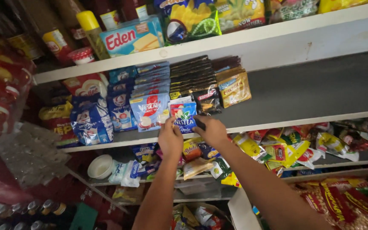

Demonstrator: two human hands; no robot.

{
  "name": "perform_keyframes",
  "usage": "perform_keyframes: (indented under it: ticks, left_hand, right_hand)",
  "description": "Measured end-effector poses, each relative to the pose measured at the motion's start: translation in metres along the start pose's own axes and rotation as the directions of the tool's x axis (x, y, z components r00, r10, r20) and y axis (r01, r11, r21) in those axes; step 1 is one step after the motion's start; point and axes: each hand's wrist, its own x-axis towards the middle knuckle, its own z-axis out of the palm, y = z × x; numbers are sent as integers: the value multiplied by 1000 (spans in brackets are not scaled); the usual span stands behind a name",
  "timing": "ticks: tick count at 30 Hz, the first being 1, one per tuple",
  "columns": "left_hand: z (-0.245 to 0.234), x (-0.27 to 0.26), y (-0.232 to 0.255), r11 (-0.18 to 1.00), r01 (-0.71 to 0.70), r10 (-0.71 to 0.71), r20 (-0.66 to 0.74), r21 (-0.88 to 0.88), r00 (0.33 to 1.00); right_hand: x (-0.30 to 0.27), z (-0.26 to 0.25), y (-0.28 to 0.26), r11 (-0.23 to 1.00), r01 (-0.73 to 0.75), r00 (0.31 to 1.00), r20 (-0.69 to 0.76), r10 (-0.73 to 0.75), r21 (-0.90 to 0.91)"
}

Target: Organizing and stocking sachets of drink mix and snack bags on grocery store shelves.

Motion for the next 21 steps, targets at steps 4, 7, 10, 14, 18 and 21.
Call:
perform_keyframes:
  ticks: [4, 7, 10, 14, 18, 21]
  left_hand:
    - [-12, -1, 14, 999, 29, -28, 34, -31, 999]
    - [-17, 1, 16, 997, 46, -45, 25, -61, 999]
    - [-17, 0, 14, 992, 89, -85, 44, -94, 995]
    - [-25, 2, 24, 982, 71, -68, 21, -177, 997]
    - [-11, -8, 4, 981, -162, 151, -105, -108, 983]
    - [-17, -11, 13, 983, -2, -4, -30, -182, 1000]
  right_hand:
    - [1, 1, 6, 999, -36, 998, -56, 37, 3]
    - [3, -1, 7, 995, 47, 996, -84, -40, 87]
    - [5, -1, 12, 993, 32, 999, -45, -27, 115]
    - [5, -4, 13, 981, 171, 979, -132, -157, 94]
    - [1, -9, 10, 976, 130, 986, -127, -108, 177]
    - [-1, -11, 10, 973, 159, 980, -142, -136, 165]
